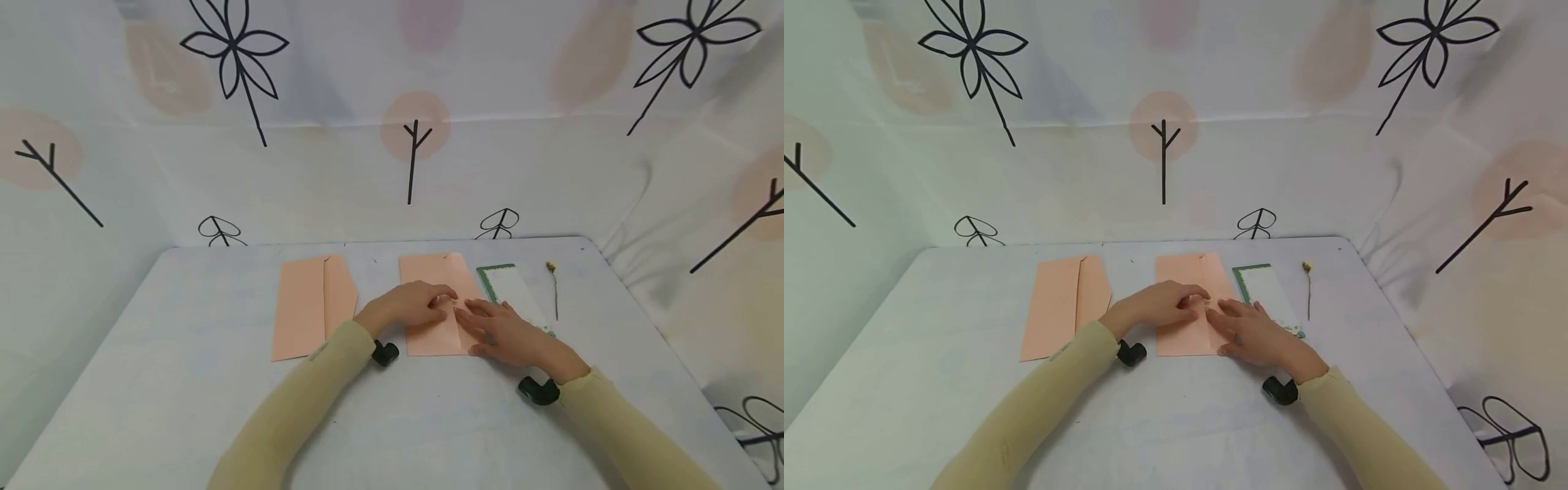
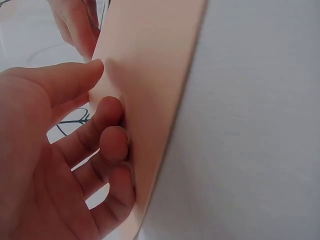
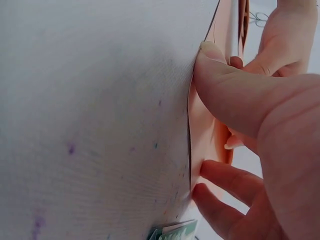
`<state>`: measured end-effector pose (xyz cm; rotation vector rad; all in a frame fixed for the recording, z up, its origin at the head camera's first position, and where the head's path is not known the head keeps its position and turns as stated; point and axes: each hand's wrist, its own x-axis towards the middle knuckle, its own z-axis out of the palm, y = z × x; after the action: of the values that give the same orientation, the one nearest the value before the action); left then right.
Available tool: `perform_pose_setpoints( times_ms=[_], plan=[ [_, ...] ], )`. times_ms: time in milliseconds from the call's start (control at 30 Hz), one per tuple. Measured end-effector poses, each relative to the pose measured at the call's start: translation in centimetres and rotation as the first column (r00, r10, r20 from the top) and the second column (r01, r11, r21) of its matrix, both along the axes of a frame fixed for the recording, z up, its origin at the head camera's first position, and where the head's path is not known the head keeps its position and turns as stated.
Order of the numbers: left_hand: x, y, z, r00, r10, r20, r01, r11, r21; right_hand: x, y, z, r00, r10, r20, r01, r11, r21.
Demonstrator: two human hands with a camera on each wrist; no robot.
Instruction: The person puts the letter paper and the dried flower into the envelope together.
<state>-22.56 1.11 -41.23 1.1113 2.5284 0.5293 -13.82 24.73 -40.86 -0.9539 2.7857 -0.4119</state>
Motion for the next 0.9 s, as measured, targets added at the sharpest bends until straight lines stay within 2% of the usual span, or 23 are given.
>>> perform_pose_setpoints(
  times_ms=[167, 333, 567, 800, 900],
  plan=[
    [-0.1, 0.6, 0.3, 0.999, 0.010, -0.035, -0.011, 0.999, -0.031, 0.0, 0.0, 0.1, 1.000, -0.007, -0.002, 0.007, 1.000, 0.011],
    [-0.3, 1.3, 0.2, 0.997, 0.021, -0.074, -0.023, 0.999, -0.022, 0.0, -0.1, 0.4, 1.000, -0.013, 0.027, 0.013, 1.000, -0.007],
    [-0.3, 2.5, -0.1, 0.977, 0.079, -0.198, -0.087, 0.996, -0.030, 0.1, -0.2, 0.6, 0.999, -0.024, 0.038, 0.025, 0.999, -0.028],
    [-0.1, 3.3, 0.5, 0.962, 0.121, -0.244, -0.146, 0.986, -0.086, 0.1, -0.2, 0.5, 0.999, -0.032, 0.032, 0.033, 0.999, -0.014],
    [-0.1, 3.4, 0.6, 0.962, 0.120, -0.247, -0.153, 0.982, -0.115, 0.1, -0.2, 0.3, 0.999, -0.037, 0.038, 0.037, 0.999, -0.009]
  ],
)
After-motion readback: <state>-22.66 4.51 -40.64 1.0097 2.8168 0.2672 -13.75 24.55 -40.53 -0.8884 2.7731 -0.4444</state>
